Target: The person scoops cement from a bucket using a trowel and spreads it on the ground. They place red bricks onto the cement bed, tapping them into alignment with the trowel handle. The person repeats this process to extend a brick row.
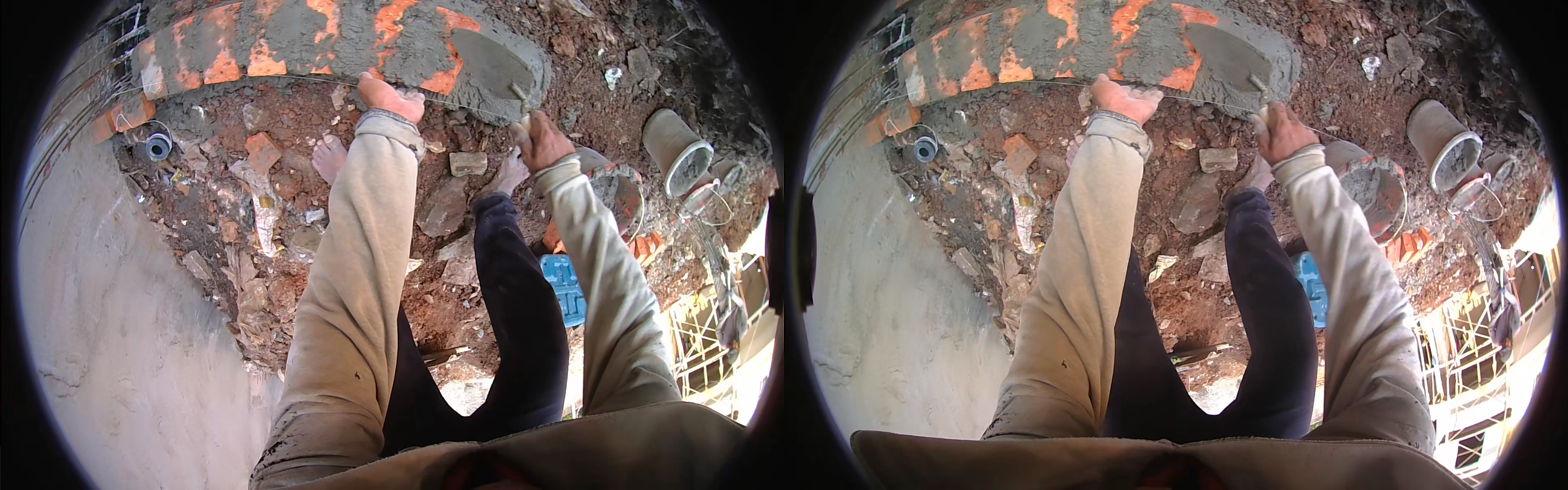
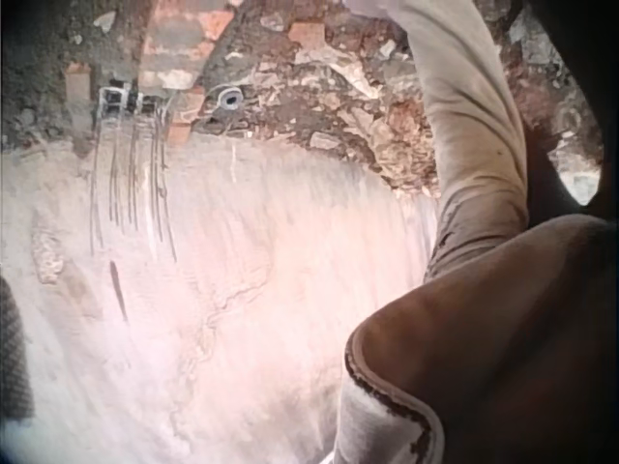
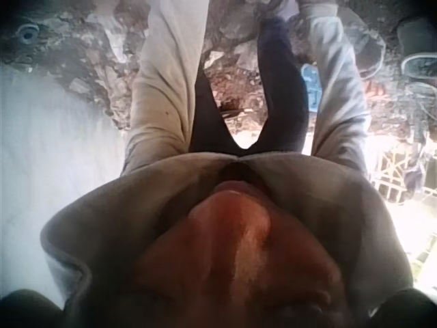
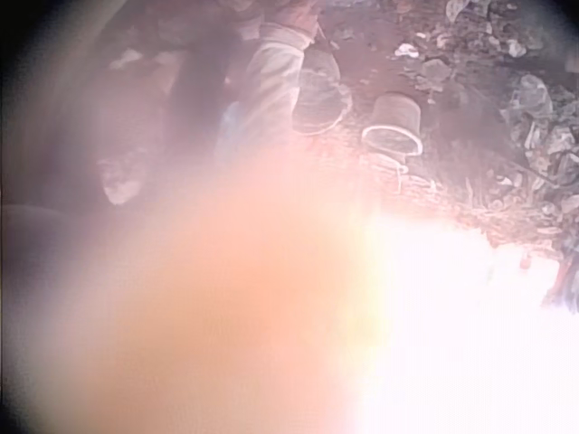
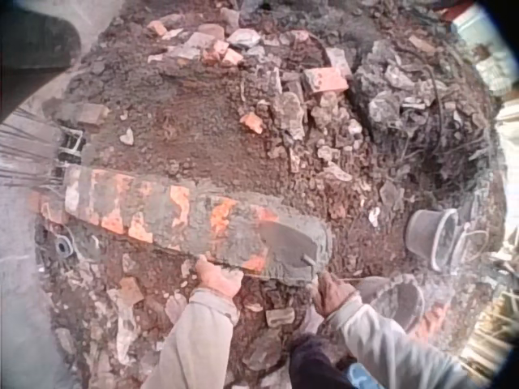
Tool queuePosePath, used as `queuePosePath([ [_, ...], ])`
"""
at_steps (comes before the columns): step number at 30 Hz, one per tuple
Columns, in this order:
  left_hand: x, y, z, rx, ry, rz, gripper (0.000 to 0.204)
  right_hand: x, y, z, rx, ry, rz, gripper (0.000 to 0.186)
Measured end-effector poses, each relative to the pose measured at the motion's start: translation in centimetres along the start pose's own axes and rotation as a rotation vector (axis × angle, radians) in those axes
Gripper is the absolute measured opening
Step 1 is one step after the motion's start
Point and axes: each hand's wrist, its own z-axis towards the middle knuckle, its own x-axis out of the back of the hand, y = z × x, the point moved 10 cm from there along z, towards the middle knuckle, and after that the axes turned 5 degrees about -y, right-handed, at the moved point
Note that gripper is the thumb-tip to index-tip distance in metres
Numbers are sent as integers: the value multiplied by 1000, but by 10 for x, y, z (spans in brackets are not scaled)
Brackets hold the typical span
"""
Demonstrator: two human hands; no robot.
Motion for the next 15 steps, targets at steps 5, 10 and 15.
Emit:
queuePosePath([
  [5,-14,4,-8,17,-74,-19,89,-33,-51,-22,14,-129,-23,41],
  [10,-9,-2,0,60,-143,23,94,-49,-51,-15,88,-71,-70,37],
  [15,-11,-2,-8,80,-152,113,94,-18,-60,3,138,-98,-134,34],
])
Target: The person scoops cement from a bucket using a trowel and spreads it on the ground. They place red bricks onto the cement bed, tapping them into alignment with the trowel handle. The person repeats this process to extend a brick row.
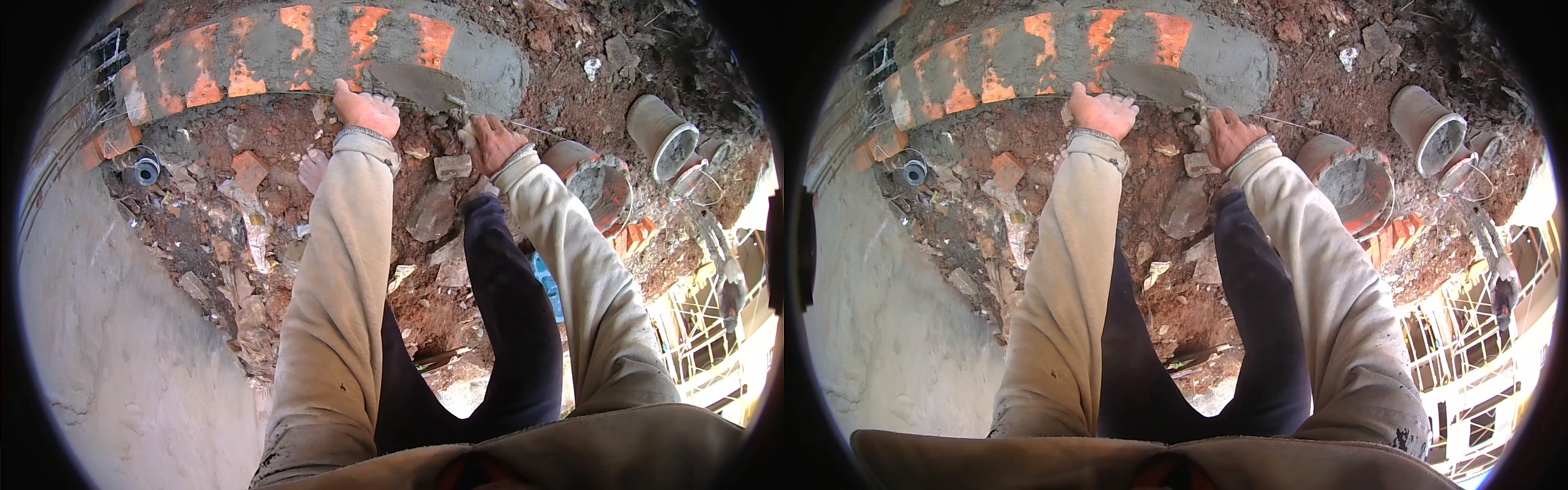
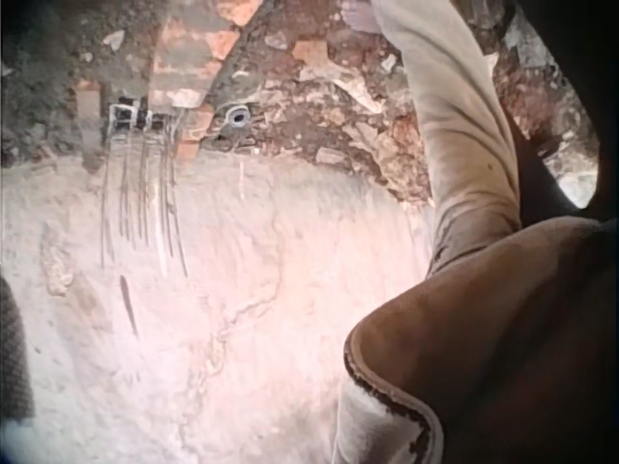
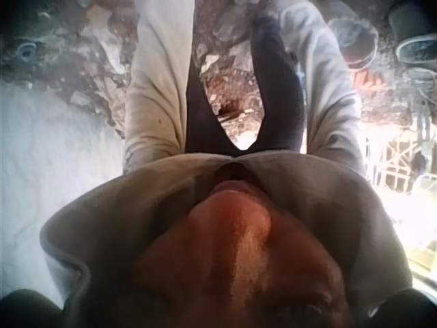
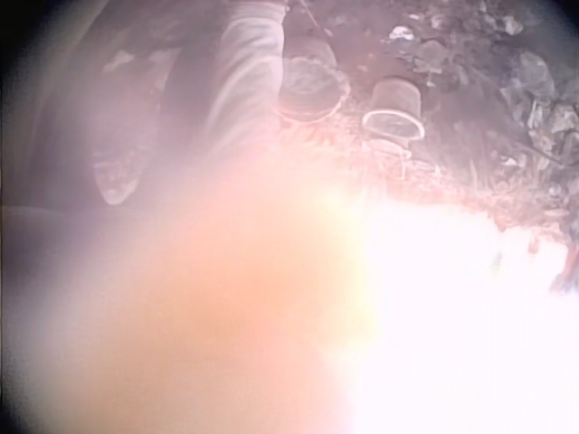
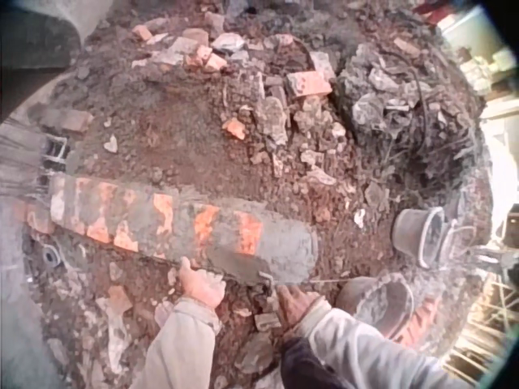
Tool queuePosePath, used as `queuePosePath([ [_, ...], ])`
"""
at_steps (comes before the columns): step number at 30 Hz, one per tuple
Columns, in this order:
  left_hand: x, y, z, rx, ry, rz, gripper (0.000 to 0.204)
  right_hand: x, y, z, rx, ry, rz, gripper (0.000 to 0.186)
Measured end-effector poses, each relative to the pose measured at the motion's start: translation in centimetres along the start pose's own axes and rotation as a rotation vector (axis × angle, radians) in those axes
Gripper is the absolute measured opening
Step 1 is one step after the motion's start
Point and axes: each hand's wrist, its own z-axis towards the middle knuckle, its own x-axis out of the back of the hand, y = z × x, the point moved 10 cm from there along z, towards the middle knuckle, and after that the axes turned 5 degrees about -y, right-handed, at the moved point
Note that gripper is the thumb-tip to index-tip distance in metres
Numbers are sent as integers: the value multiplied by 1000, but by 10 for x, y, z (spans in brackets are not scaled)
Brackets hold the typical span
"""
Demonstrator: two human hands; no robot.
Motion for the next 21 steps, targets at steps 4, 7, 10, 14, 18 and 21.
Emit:
queuePosePath([
  [4,-4,5,-4,35,12,12,97,18,6,26,92,-46,-153,36],
  [7,-5,5,-5,22,25,-17,97,44,48,57,-133,-21,-37,38],
  [10,-10,6,-7,-1,-1,-4,93,25,44,37,-139,-157,98,39],
  [14,1,6,-7,-18,86,49,93,25,33,21,-79,-100,248,42],
  [18,3,2,-6,-102,139,133,89,31,25,64,-102,-33,256,44],
  [21,-5,1,-12,-134,25,168,93,15,8,52,-71,-206,147,43],
])
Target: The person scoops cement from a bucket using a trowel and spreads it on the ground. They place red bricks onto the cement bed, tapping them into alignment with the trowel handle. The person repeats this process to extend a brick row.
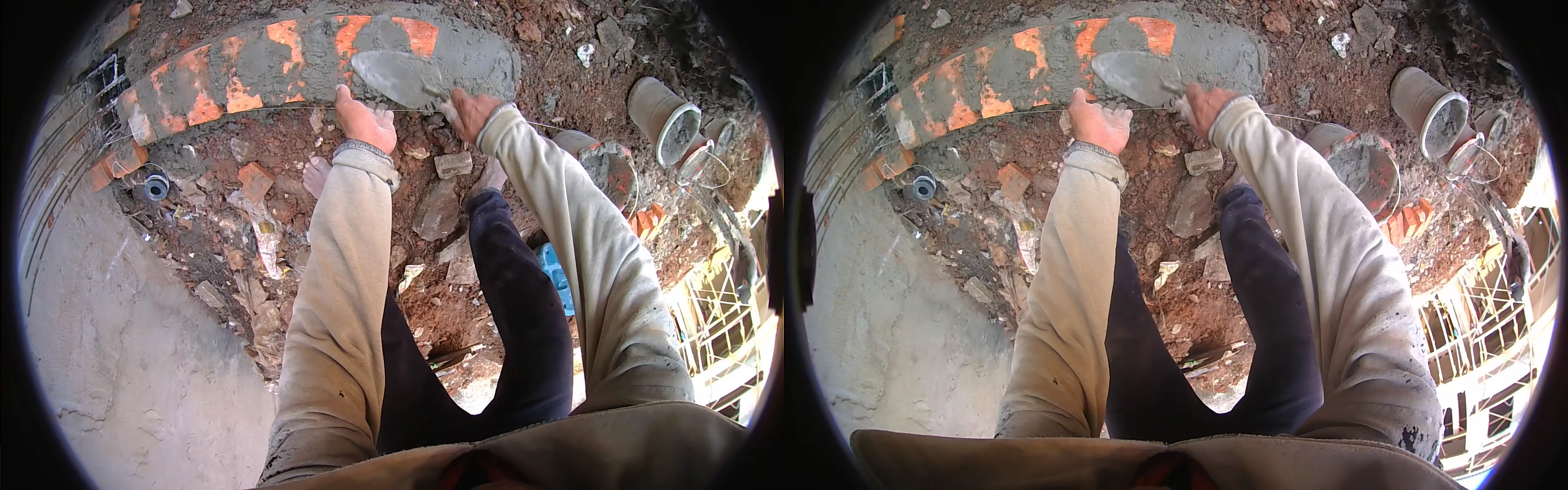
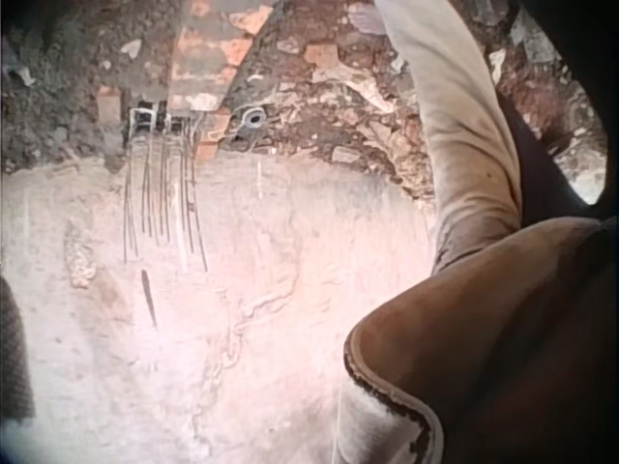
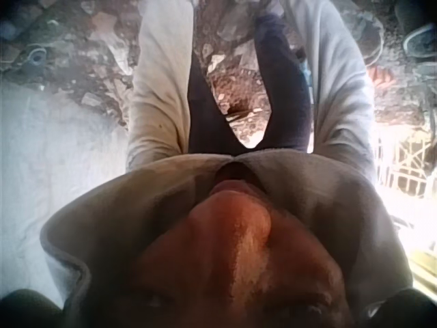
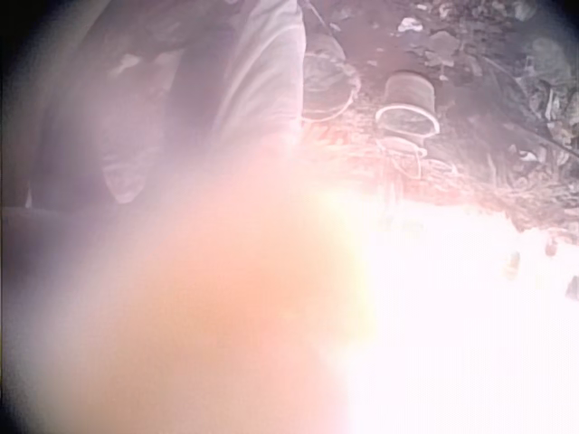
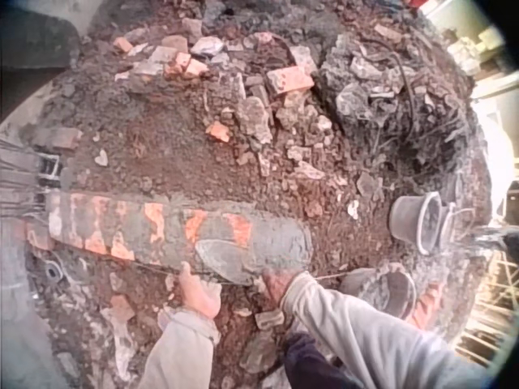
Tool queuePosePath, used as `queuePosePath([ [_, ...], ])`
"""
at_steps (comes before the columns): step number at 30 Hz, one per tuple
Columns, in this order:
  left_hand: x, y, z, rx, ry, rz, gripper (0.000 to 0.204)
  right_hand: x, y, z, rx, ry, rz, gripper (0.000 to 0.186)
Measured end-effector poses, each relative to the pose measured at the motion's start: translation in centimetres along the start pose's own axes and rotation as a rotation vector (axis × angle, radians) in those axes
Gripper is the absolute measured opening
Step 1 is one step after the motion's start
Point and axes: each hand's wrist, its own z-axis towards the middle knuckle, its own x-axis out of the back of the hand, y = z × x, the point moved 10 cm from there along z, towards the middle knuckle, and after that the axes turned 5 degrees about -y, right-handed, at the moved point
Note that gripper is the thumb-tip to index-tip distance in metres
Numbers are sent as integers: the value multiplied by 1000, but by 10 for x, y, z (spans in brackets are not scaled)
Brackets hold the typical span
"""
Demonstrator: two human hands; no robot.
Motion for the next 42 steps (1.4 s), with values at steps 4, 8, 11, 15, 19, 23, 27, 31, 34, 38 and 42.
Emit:
queuePosePath([
  [4,-4,7,-14,-11,-118,100,87,5,12,-33,42,107,-13,40],
  [8,15,29,-45,-196,-207,110,73,13,-55,-19,141,144,494,40],
  [11,107,41,-57,-267,33,106,67,-44,-143,23,257,-58,1177,35],
  [15,185,53,-101,-247,297,212,58,-82,-196,59,263,-165,1994,22],
  [19,243,76,-116,-217,295,335,59,-86,-155,49,183,60,2116,19],
  [23,232,83,-114,-223,283,388,58,-114,-94,20,131,150,2005,21],
  [27,201,72,-101,-210,149,390,60,-88,-93,-10,286,365,1388,32],
  [31,195,64,-103,-245,218,355,59,-99,-171,6,266,113,758,40],
  [34,207,66,-116,-188,216,404,56,-106,-174,29,177,209,821,39],
  [38,248,88,-137,-132,223,460,55,-115,-133,7,106,193,966,41],
  [42,274,118,-153,-141,322,649,55,-133,-50,-28,-19,264,987,44],
])
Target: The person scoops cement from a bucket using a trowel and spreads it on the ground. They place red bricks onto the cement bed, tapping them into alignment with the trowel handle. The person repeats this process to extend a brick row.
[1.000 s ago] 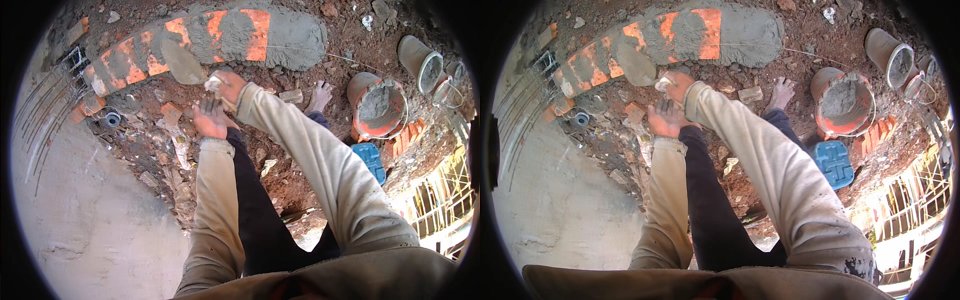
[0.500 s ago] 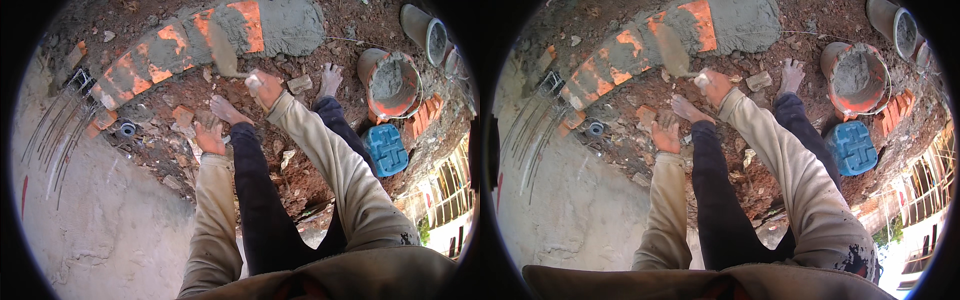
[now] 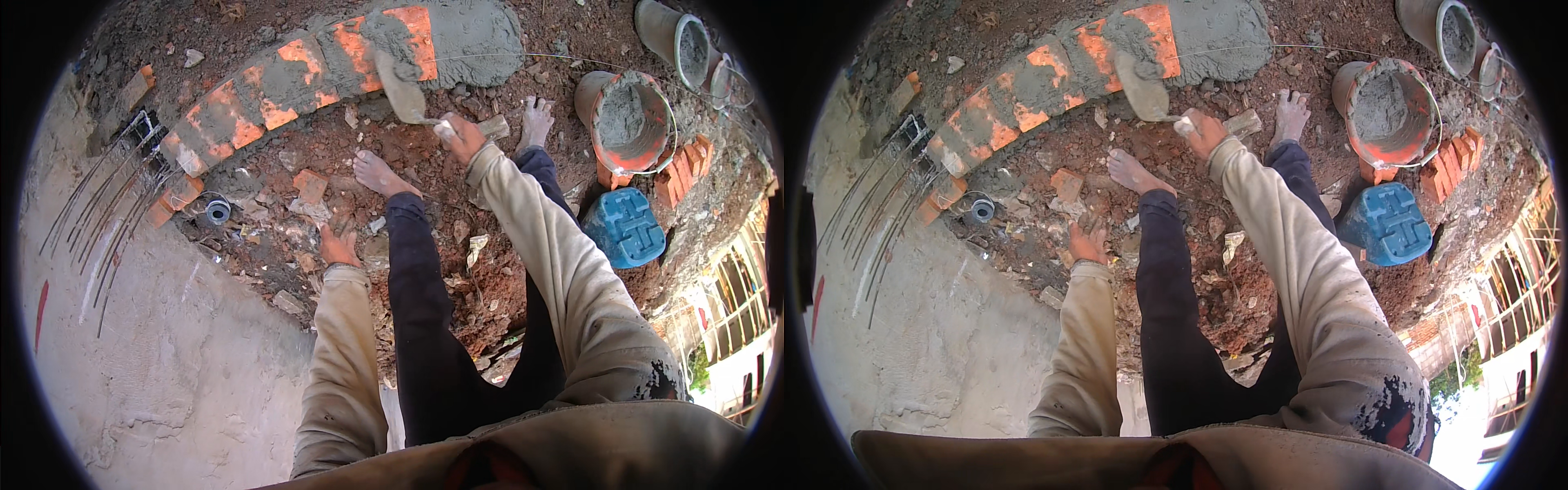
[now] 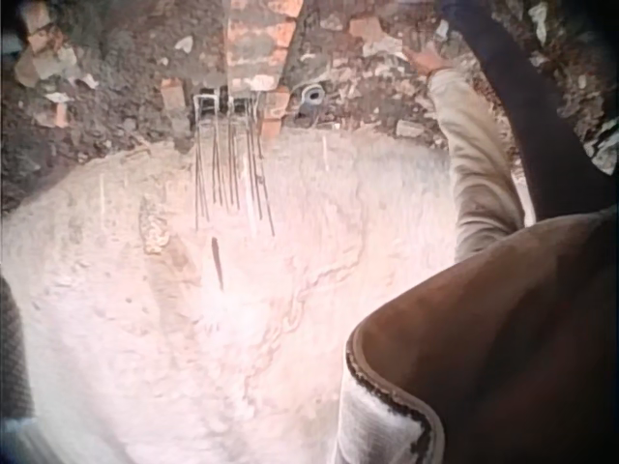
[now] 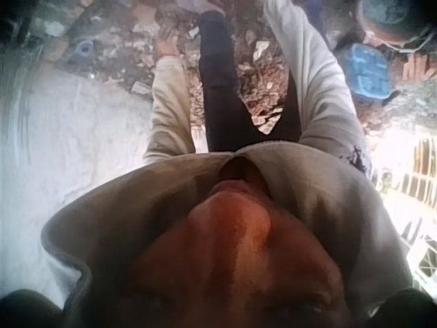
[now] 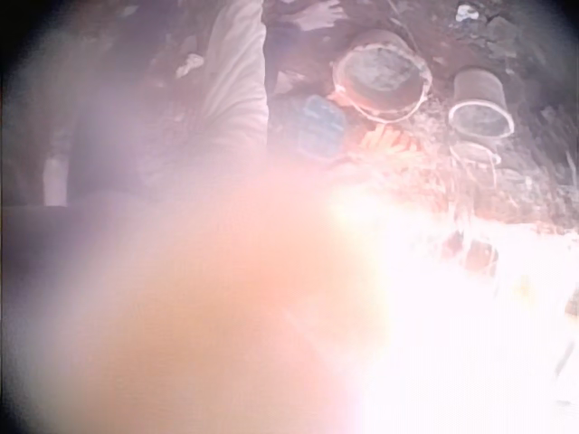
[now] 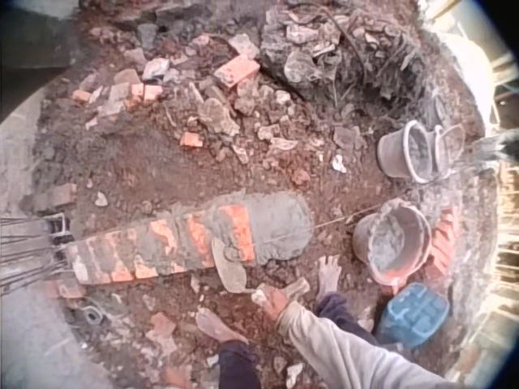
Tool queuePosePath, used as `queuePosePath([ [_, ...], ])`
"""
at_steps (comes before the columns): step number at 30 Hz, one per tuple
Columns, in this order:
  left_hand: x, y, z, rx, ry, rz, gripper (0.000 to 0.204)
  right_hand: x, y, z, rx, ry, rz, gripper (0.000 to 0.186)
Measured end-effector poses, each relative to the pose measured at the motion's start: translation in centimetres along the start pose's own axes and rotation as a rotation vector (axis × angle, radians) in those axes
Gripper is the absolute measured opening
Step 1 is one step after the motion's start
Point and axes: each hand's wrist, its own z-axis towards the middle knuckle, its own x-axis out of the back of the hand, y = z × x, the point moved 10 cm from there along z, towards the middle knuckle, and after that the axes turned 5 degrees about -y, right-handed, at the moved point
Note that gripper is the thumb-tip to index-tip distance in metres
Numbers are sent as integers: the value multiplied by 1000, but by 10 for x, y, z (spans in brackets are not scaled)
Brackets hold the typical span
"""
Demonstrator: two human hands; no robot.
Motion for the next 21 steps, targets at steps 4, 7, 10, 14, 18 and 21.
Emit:
queuePosePath([
  [4,30,-9,14,20,-10,-11,57,7,-35,-19,76,-78,-382,45],
  [7,23,-5,10,7,-23,37,55,-6,-86,3,171,-51,-644,34],
  [10,9,-10,3,38,21,-26,53,24,-76,31,23,116,-725,31],
  [14,-28,-11,-21,59,-17,-43,50,78,-50,11,-273,240,-664,28],
  [18,-54,-19,-31,82,-56,-17,49,77,-28,-17,-187,290,-554,34],
  [21,-54,-32,-31,125,-48,-9,50,37,-20,-21,21,69,-598,38],
])
